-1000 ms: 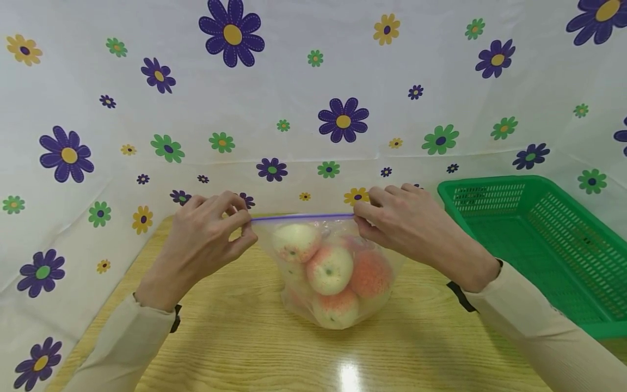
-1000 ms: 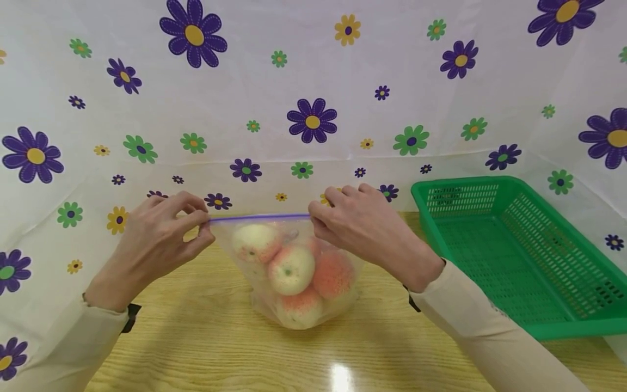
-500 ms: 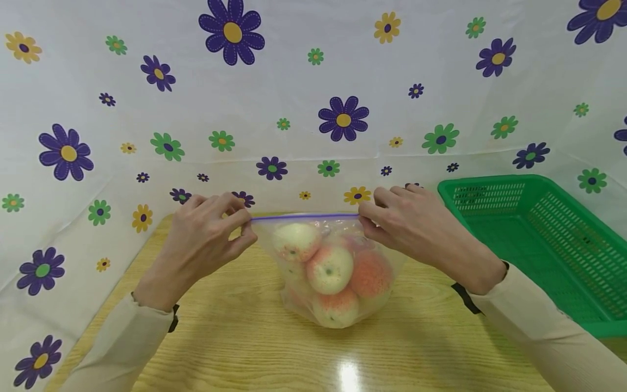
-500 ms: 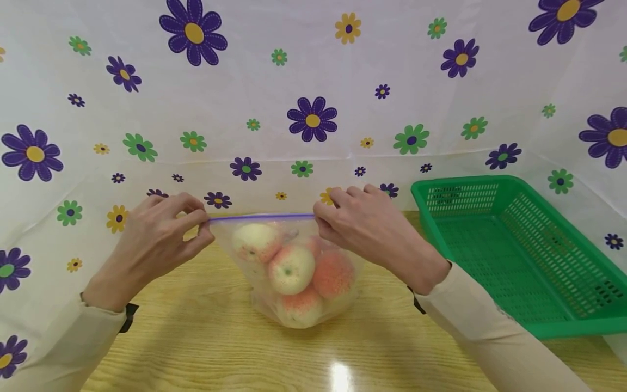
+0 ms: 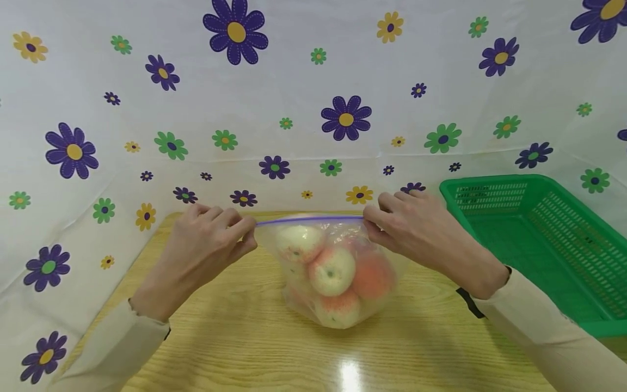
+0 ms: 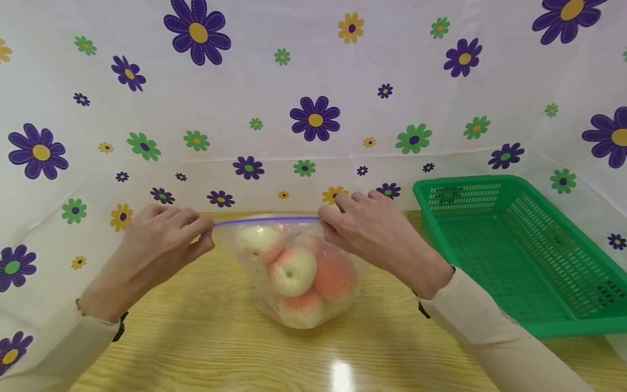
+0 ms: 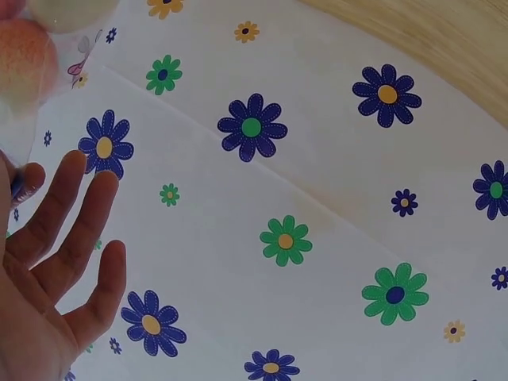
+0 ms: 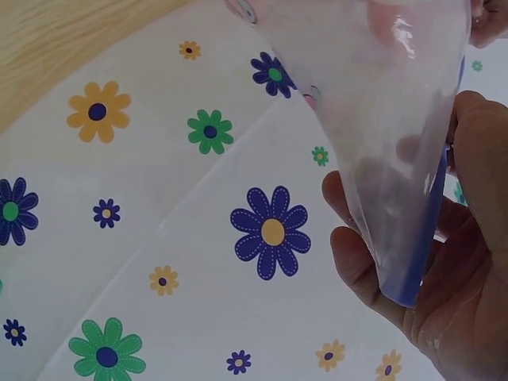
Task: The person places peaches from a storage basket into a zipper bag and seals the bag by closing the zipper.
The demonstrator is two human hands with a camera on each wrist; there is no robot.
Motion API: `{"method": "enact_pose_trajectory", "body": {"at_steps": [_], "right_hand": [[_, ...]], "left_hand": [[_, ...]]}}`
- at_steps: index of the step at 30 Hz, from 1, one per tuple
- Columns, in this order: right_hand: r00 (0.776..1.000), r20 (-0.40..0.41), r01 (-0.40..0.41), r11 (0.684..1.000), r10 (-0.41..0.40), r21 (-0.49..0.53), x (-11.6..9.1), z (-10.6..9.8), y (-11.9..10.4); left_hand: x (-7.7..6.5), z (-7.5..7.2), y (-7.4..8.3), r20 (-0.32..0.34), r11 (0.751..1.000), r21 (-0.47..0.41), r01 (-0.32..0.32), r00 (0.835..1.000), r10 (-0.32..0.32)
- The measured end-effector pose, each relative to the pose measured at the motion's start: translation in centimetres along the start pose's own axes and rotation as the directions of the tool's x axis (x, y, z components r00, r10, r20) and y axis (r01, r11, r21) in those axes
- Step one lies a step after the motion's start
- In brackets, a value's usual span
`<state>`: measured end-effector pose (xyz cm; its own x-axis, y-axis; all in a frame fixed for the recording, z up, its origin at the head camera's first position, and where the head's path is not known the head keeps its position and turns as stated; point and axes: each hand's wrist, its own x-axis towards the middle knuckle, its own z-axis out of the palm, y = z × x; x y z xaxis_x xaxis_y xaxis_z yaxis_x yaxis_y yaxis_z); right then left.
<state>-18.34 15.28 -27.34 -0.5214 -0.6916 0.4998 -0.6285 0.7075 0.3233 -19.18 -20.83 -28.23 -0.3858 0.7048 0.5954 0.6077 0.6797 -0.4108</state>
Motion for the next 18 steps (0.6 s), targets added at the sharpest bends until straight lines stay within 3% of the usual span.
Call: {"method": "enact_pose_trajectory", "body": {"at_steps": [13, 18], "right_hand": [[0.998, 0.066, 0.016, 1.0, -0.017, 0.013, -1.8, 0.9, -1.0], [0.999, 0.03, 0.027, 0.999, -0.028, 0.021, -2.6, 1.1, -1.7]], "left_hand": [[-1.1, 1.1, 2.3, -0.051, 0.999, -0.051, 0.012, 0.999, -0.015], [-1.7, 1.2, 3.7, -0.062, 0.997, -0.071, 0.02, 0.998, -0.024]]}}
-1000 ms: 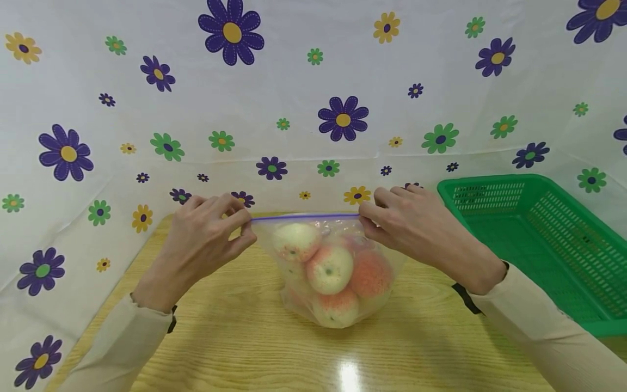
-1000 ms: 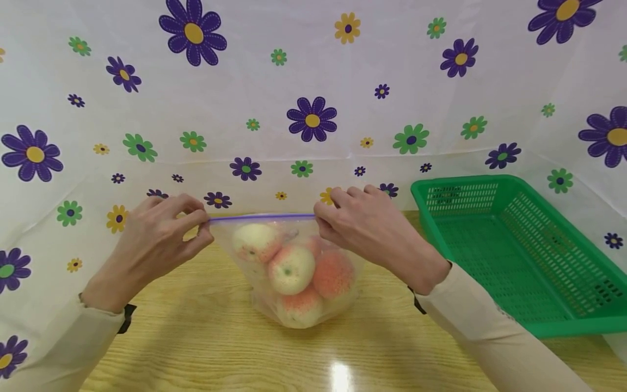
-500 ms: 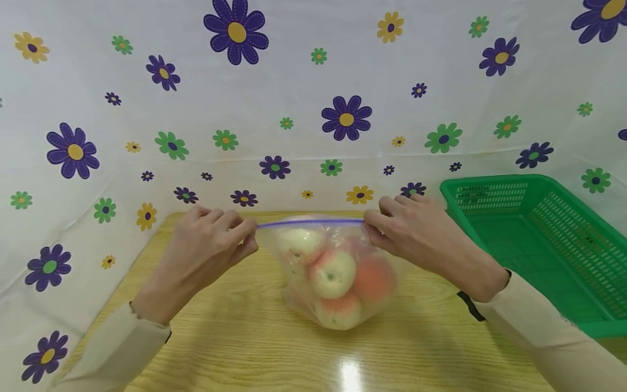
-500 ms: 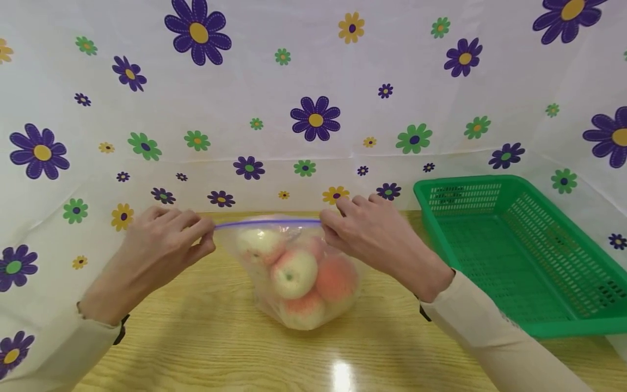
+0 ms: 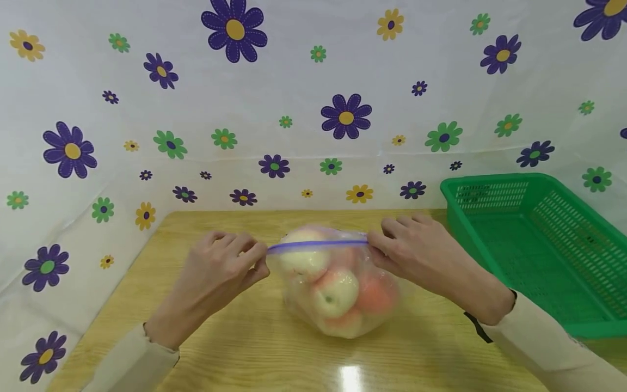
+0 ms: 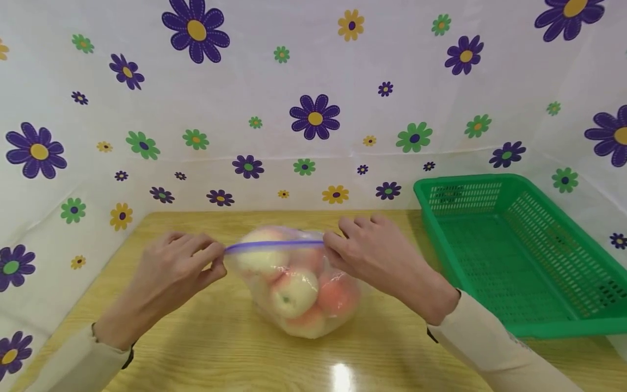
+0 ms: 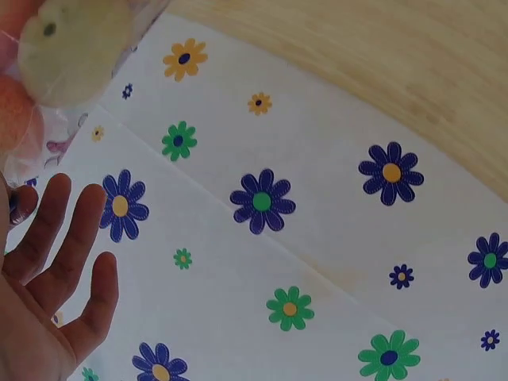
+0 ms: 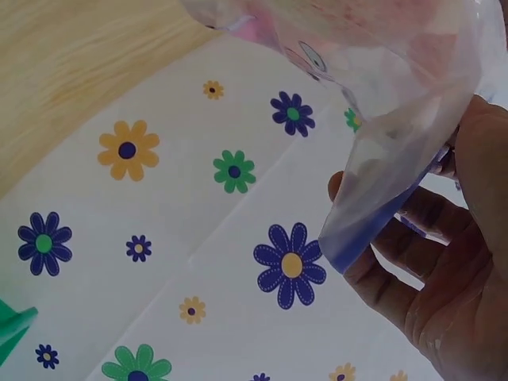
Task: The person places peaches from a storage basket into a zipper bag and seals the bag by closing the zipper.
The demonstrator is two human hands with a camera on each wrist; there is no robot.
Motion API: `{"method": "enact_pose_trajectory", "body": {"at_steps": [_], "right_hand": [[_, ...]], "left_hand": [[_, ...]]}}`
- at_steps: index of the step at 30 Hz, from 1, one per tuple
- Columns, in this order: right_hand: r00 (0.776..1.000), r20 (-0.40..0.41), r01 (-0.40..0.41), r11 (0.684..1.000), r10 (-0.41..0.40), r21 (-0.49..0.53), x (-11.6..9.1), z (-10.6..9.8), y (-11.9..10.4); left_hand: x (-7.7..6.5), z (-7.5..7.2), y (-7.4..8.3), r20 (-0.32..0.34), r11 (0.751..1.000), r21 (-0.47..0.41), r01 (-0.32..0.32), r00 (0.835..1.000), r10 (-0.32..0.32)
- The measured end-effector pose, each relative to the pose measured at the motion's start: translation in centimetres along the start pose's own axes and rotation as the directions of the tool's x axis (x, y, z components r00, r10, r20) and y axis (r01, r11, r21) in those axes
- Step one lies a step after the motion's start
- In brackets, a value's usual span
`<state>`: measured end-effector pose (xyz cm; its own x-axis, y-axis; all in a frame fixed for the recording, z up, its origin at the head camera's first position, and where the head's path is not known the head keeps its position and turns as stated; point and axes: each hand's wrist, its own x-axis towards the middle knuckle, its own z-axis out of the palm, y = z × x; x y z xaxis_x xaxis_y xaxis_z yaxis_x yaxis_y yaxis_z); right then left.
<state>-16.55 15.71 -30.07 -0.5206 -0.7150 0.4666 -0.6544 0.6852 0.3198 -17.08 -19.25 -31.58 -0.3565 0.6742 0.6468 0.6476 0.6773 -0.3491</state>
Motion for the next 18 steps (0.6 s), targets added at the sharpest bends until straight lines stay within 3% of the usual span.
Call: {"method": "enact_pose_trajectory", "body": {"at_steps": [6, 13, 18], "right_hand": [[1.0, 0.005, 0.015, 1.0, -0.015, -0.008, -0.5, 0.7, -1.0], [0.998, -0.055, -0.038, 0.998, 0.035, -0.052, -0.7, 2.0, -1.3], [0.995, -0.083, -0.069, 0.995, 0.063, -0.066, -0.7, 3.3, -0.8]], "left_hand": [[-0.5, 0.4, 1.4, -0.037, 0.998, -0.056, 0.038, 0.999, -0.04], [-0.4, 1.7, 2.9, -0.136, 0.994, -0.104, 0.043, 0.989, -0.057], [0.0, 2.8, 3.7, -0.159, 0.99, -0.13, 0.053, 0.985, -0.074]]}}
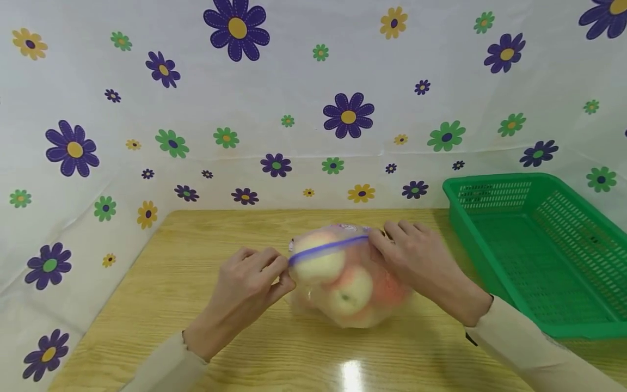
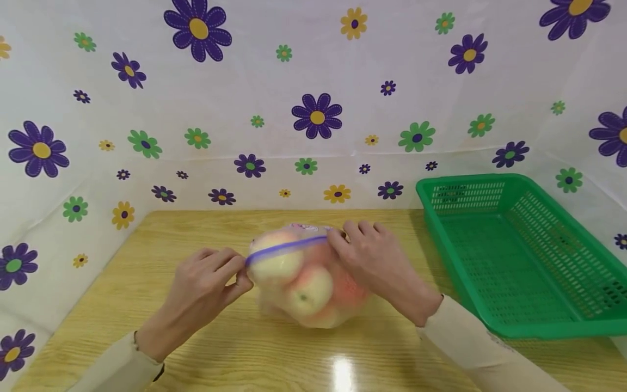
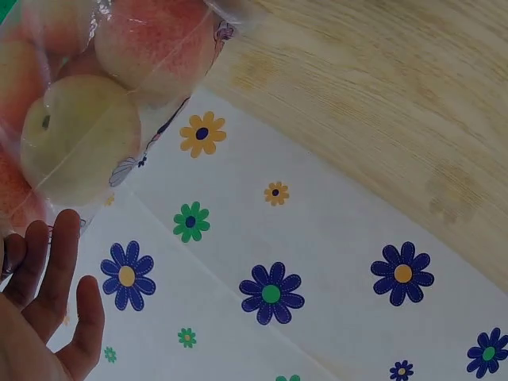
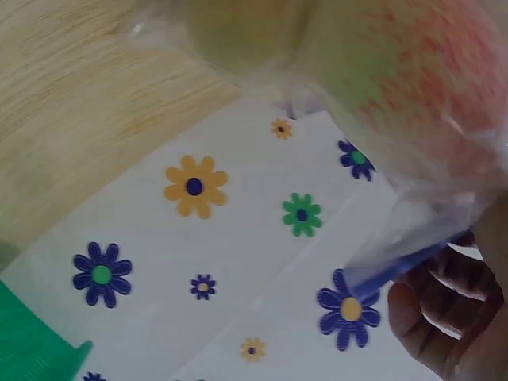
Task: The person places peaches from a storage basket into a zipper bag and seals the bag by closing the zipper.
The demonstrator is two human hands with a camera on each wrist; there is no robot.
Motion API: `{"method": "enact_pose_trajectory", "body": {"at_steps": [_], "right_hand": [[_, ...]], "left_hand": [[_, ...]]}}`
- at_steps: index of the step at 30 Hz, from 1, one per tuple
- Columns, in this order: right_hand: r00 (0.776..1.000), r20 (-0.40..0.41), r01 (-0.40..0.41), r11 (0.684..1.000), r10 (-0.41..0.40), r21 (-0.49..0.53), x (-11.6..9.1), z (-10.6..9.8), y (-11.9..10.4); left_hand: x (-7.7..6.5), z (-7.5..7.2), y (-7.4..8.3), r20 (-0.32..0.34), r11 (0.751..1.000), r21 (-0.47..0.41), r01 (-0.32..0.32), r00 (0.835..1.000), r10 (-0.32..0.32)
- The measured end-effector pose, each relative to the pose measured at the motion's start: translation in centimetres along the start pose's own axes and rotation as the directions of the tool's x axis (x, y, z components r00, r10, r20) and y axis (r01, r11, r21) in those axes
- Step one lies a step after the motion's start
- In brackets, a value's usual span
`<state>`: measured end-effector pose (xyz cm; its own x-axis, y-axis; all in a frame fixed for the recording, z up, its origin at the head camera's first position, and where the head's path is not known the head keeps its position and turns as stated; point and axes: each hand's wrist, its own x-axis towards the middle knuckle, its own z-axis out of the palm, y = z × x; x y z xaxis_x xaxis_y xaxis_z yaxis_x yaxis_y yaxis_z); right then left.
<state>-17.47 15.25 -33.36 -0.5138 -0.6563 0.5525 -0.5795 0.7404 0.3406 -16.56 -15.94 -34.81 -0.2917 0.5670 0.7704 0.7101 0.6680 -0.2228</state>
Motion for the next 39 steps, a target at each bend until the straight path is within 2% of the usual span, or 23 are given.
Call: {"method": "enact_pose_trajectory", "body": {"at_steps": [2, 7, 11, 14, 18, 20, 27, 33, 39], "right_hand": [[0.999, -0.028, -0.023, 1.0, 0.023, -0.001, 0.2, 0.7, 0.5], [0.994, -0.071, -0.088, 0.996, 0.087, -0.001, 1.0, 2.0, 2.0], [0.994, -0.063, -0.089, 0.996, 0.088, -0.028, 1.2, 1.4, 2.7], [0.991, -0.129, -0.05, 0.998, 0.044, -0.048, 0.9, 0.7, 2.8], [0.966, -0.254, 0.032, 0.997, -0.049, -0.068, 0.5, -0.2, 2.3], [0.958, -0.275, 0.057, 0.996, -0.076, -0.075, 0.2, -0.7, 2.1], [0.971, -0.215, 0.085, 0.993, -0.102, -0.087, -0.8, -2.5, 1.5], [0.966, -0.23, 0.107, 0.992, -0.121, -0.073, -1.1, -2.6, 1.0], [0.975, -0.192, 0.094, 0.992, -0.108, -0.083, -1.3, -2.6, 1.1]], "left_hand": [[0.4, 0.6, -0.4, 0.015, 1.0, 0.011, 0.013, 1.0, -0.013], [1.9, 1.9, -3.1, 0.037, 0.998, 0.06, -0.007, 0.999, 0.005], [2.8, 1.3, -4.4, 0.079, 0.994, 0.108, -0.023, 0.997, 0.015], [2.9, 0.3, -4.3, 0.116, 0.989, 0.143, -0.029, 0.993, 0.013], [2.5, -1.1, -3.5, 0.145, 0.985, 0.161, -0.061, 0.989, 0.037], [2.3, -1.7, -3.1, 0.146, 0.985, 0.158, -0.07, 0.988, 0.047], [1.8, -2.7, -2.7, 0.114, 0.982, 0.166, -0.09, 0.991, 0.072], [1.5, -2.9, -2.7, 0.092, 0.978, 0.183, -0.098, 0.992, 0.082], [1.3, -2.7, -2.8, 0.077, 0.979, 0.183, -0.089, 0.994, 0.076]]}}
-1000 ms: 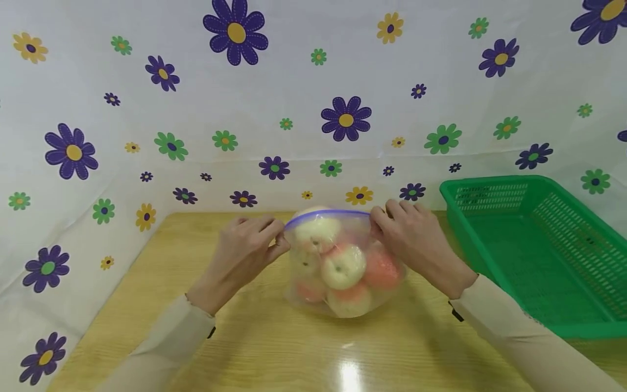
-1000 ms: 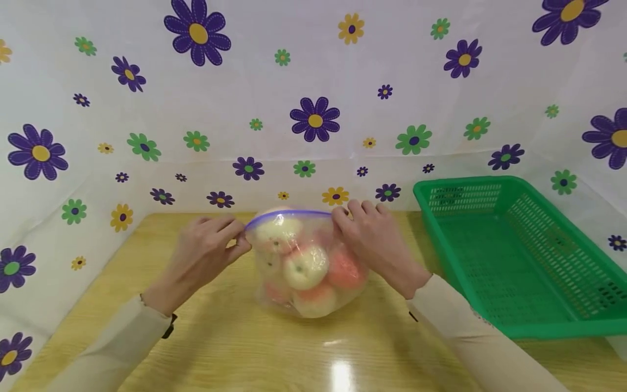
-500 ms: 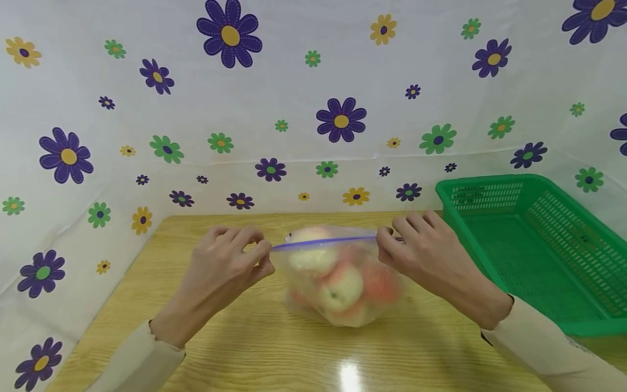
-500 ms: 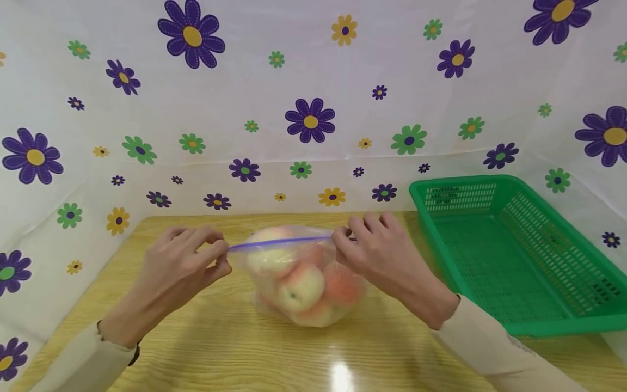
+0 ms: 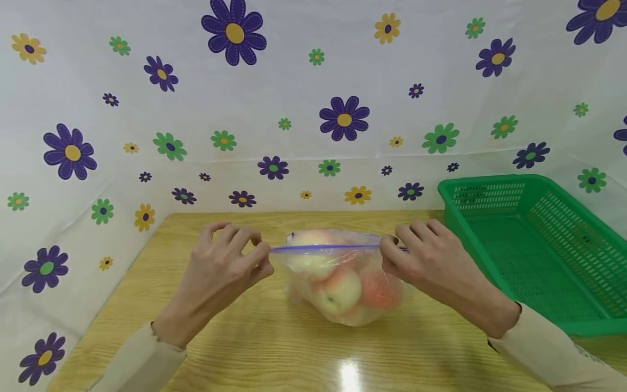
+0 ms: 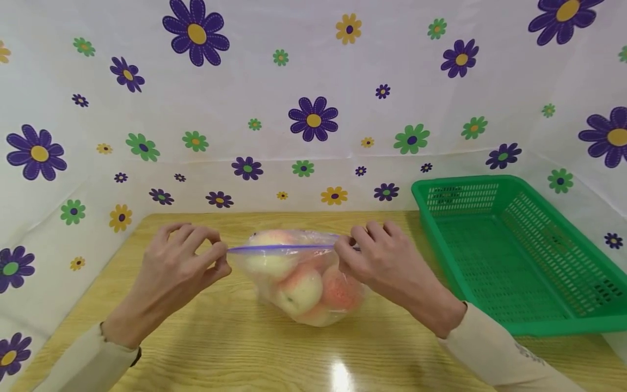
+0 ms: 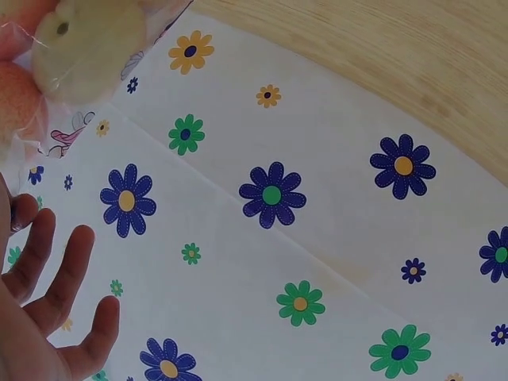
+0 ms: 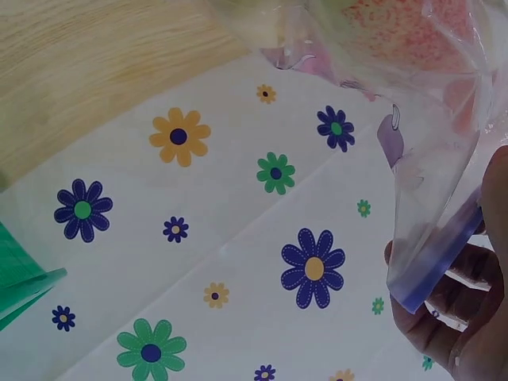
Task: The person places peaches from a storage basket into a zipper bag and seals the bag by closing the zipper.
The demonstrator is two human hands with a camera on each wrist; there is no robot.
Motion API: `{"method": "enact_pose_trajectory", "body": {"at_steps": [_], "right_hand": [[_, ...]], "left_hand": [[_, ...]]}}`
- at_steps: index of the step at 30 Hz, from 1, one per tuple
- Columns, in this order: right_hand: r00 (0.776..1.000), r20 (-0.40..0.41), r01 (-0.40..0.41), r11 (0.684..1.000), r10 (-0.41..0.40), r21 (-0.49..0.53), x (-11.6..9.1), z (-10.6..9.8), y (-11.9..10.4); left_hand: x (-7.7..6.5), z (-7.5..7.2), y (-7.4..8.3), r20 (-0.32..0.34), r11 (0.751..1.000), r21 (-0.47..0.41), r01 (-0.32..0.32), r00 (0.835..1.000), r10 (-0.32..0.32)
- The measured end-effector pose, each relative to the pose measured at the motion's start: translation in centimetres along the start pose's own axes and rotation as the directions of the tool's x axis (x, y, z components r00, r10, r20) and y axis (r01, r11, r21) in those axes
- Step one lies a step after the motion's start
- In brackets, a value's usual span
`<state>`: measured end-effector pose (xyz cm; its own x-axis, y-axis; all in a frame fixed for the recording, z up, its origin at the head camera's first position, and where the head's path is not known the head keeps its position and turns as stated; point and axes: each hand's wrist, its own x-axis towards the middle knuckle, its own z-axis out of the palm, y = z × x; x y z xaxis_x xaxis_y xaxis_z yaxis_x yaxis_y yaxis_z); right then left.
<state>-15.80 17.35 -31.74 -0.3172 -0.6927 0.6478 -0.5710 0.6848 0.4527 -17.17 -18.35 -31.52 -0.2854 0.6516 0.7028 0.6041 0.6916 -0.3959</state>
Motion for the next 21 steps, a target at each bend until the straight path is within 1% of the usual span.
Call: {"method": "enact_pose_trajectory", "body": {"at_steps": [7, 14, 21], "right_hand": [[0.999, 0.038, -0.006, 1.0, 0.006, -0.001, -0.3, -0.03, 0.28], [1.0, 0.023, -0.021, 1.0, 0.021, 0.014, -0.62, -0.06, 0.48], [0.999, 0.045, -0.028, 0.999, 0.027, 0.016, -0.81, -0.23, 0.67]], "left_hand": [[0.16, 0.43, 0.09, -0.064, 1.0, -0.022, 0.003, 0.998, -0.004], [0.13, 0.41, 0.1, -0.034, 1.0, -0.008, 0.01, 0.999, -0.01], [0.23, 0.54, 0.14, -0.066, 0.999, -0.028, 0.016, 0.998, -0.018]]}}
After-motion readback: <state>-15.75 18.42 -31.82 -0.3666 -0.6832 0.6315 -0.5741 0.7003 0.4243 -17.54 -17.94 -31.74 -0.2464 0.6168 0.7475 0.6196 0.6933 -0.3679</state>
